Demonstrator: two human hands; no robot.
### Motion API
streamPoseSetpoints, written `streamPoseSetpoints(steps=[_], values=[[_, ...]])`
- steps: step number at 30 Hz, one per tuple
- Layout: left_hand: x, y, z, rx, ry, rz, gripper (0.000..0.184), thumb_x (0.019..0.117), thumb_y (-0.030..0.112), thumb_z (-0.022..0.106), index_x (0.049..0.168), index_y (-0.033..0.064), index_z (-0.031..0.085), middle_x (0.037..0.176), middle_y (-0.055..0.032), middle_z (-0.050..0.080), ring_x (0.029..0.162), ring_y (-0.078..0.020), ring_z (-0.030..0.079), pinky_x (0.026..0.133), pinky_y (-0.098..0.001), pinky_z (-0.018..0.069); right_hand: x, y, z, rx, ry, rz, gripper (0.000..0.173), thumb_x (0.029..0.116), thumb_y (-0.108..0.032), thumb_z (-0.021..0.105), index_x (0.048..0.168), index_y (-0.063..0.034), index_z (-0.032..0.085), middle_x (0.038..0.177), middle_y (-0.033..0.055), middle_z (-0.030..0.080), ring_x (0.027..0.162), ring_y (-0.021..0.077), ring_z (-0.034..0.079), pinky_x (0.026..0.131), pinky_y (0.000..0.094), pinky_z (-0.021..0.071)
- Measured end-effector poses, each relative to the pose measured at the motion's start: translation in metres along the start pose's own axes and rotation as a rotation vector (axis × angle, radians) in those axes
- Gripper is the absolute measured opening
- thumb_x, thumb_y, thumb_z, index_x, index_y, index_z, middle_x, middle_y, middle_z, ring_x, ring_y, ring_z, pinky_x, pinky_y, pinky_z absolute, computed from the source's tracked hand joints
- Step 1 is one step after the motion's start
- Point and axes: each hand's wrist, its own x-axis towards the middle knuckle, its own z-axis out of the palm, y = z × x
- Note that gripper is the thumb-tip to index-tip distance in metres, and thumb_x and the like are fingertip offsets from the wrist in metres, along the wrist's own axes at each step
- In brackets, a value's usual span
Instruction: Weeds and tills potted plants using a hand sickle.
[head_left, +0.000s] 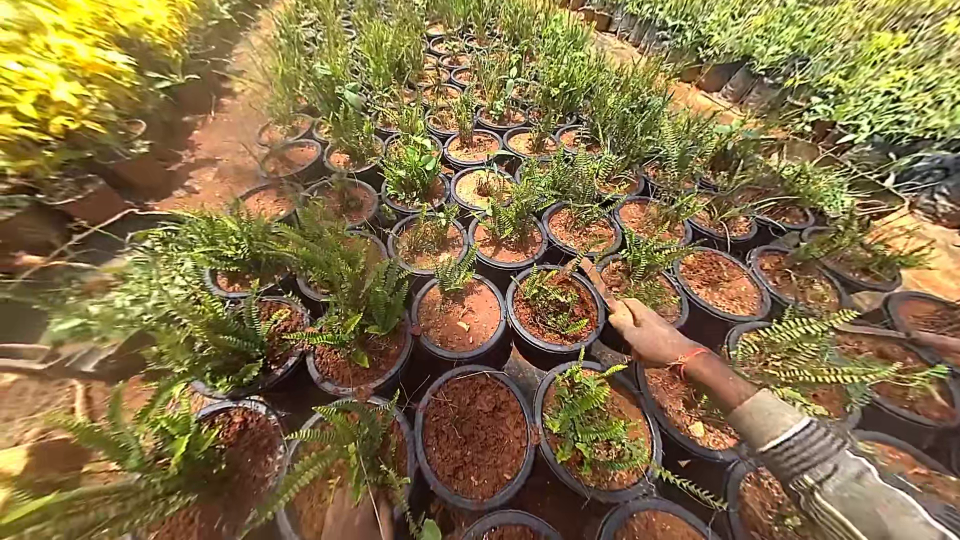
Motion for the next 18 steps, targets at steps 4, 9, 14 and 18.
streamPoseSetpoints(steps=[4, 9, 14, 18], values=[[0.008, 0.000, 0.001, 0.075, -0.117, -0.112, 0.048, 0.0980, 0.032, 0.049, 0.130, 0.0020, 0.068, 0.142, -0.0214, 0.062, 0.137, -0.0397, 0.054, 0.115, -0.0518, 0.0410, -0.004, -0.024, 0.008, 0.310, -0.122, 0.107, 0.034, 0.1116, -0.030, 0.045, 0.135, -0.0066, 0.053, 0.084, 0.0121, 0.056, 0.060, 0.0191, 0.053, 0.056, 0.0354, 0.0480], [0.004, -0.004, 0.003, 0.004, -0.019, -0.008, 0.043, 0.0943, 0.029, 0.053, 0.118, -0.0016, 0.073, 0.131, -0.0284, 0.066, 0.127, -0.0481, 0.060, 0.106, -0.0587, 0.0471, -0.015, -0.016, -0.008, 0.295, -0.017, 0.040, 0.037, 0.1114, -0.033, 0.045, 0.137, -0.0069, 0.054, 0.084, 0.0152, 0.060, 0.064, 0.0242, 0.055, 0.062, 0.0433, 0.0498], [0.003, 0.002, -0.003, 0.000, -0.028, -0.026, 0.044, 0.0946, 0.028, 0.055, 0.122, -0.0023, 0.071, 0.133, -0.0296, 0.064, 0.128, -0.0492, 0.058, 0.108, -0.0585, 0.0459, 0.007, -0.025, 0.013, 0.129, -0.184, 0.022, 0.044, 0.1117, -0.033, 0.044, 0.146, -0.0047, 0.045, 0.101, 0.0217, 0.064, 0.074, 0.0290, 0.064, 0.072, 0.0468, 0.0559], [0.005, 0.001, -0.002, 0.018, 0.002, 0.003, 0.044, 0.0939, 0.030, 0.055, 0.119, -0.0011, 0.073, 0.129, -0.0284, 0.066, 0.124, -0.0484, 0.061, 0.104, -0.0583, 0.0487, -0.001, -0.037, -0.029, 0.294, -0.046, 0.028, 0.038, 0.1126, -0.032, 0.042, 0.136, -0.0051, 0.055, 0.090, 0.0129, 0.058, 0.068, 0.0200, 0.055, 0.063, 0.0391, 0.0496]])
